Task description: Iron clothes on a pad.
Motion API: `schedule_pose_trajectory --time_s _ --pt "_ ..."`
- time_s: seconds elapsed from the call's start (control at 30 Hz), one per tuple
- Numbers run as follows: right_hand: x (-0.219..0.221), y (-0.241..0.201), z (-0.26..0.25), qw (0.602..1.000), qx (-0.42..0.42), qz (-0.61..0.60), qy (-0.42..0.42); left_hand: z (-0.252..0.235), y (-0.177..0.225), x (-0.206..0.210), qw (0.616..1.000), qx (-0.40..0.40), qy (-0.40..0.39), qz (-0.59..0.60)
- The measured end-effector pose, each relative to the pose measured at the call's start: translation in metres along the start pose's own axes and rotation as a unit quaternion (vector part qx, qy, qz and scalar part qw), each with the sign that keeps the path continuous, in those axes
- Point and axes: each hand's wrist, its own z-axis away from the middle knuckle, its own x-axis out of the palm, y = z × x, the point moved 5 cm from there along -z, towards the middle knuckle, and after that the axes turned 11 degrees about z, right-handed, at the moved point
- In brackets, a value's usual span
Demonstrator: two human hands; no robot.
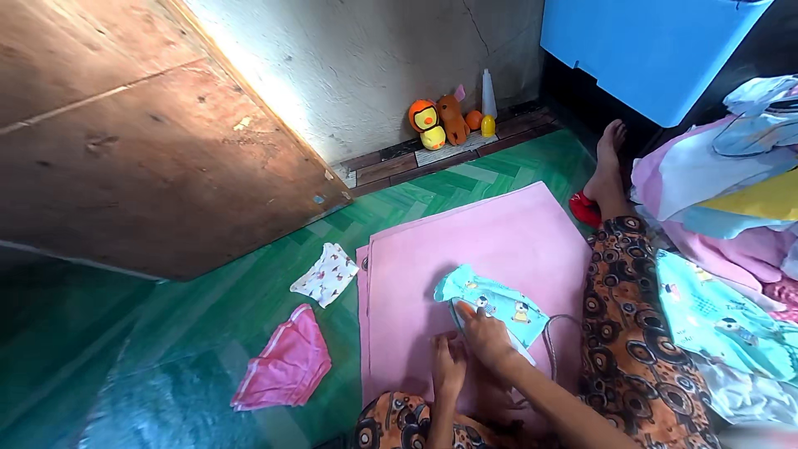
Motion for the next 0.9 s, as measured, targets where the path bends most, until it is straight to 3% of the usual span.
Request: schedule_pose_trajectory --time_s 0.33,0.7,0.9 --pt "0.027 0.020 0.034 1.000 -0.006 -0.003 -0.006 -0.001 0.002 0.002 1.000 -0.005 -0.002 -0.012" --pt "0.004 0.013 0.010 0.998 -0.050 0.017 -0.014 0.001 0.000 0.001 1.000 0.005 0.004 0.008" --pt "0.021 0.051 0.045 1.000 0.023 -0.006 -0.003 0.004 0.002 0.001 1.000 0.011 0.004 0.007"
